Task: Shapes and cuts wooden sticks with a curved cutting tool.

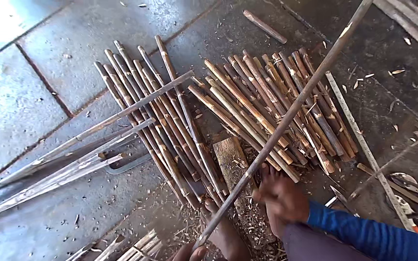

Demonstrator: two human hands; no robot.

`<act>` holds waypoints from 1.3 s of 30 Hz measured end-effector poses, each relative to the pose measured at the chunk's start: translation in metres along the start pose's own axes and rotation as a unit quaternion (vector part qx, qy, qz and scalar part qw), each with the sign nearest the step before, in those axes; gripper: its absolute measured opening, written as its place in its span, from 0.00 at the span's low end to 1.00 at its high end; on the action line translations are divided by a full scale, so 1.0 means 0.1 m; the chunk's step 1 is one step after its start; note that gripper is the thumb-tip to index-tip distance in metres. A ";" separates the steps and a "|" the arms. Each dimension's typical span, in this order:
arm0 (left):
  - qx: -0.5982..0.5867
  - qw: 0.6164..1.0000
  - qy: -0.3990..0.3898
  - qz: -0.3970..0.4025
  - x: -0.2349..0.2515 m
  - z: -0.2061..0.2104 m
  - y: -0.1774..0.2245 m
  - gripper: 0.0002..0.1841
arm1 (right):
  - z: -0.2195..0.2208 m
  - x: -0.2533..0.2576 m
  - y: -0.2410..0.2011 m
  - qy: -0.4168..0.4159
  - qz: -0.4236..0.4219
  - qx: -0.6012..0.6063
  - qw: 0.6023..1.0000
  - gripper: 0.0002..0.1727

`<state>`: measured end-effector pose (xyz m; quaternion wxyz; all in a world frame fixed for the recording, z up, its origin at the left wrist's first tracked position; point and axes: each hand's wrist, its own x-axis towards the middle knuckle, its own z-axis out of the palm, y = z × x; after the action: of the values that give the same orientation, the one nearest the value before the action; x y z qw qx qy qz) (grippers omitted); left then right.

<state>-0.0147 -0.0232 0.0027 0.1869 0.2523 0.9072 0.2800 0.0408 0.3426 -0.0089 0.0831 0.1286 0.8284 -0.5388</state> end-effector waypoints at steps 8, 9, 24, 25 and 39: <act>-0.003 1.000 -0.027 0.005 0.05 -0.09 0.01 0.31 | -0.03 0.06 -0.01 0.056 -0.016 0.036 0.998 0.27; 0.003 1.000 -0.022 0.006 0.03 -0.09 0.04 0.30 | -0.07 0.10 -0.03 0.087 -0.016 0.069 0.994 0.26; 0.054 0.998 0.000 0.031 0.04 -0.05 0.05 0.31 | 0.01 0.14 -0.08 0.096 -0.007 0.104 0.990 0.27; 0.057 0.998 0.012 0.035 0.05 -0.04 0.05 0.30 | 0.06 0.13 -0.08 0.071 -0.017 0.065 0.995 0.26; 0.064 0.997 0.014 0.037 0.04 -0.03 0.01 0.32 | 0.05 0.16 -0.07 0.083 0.006 0.063 0.995 0.27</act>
<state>-0.0185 -0.0217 0.0050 0.1475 0.2936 0.9155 0.2320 0.0231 0.3377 -0.0096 0.0092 0.1832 0.7959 -0.5770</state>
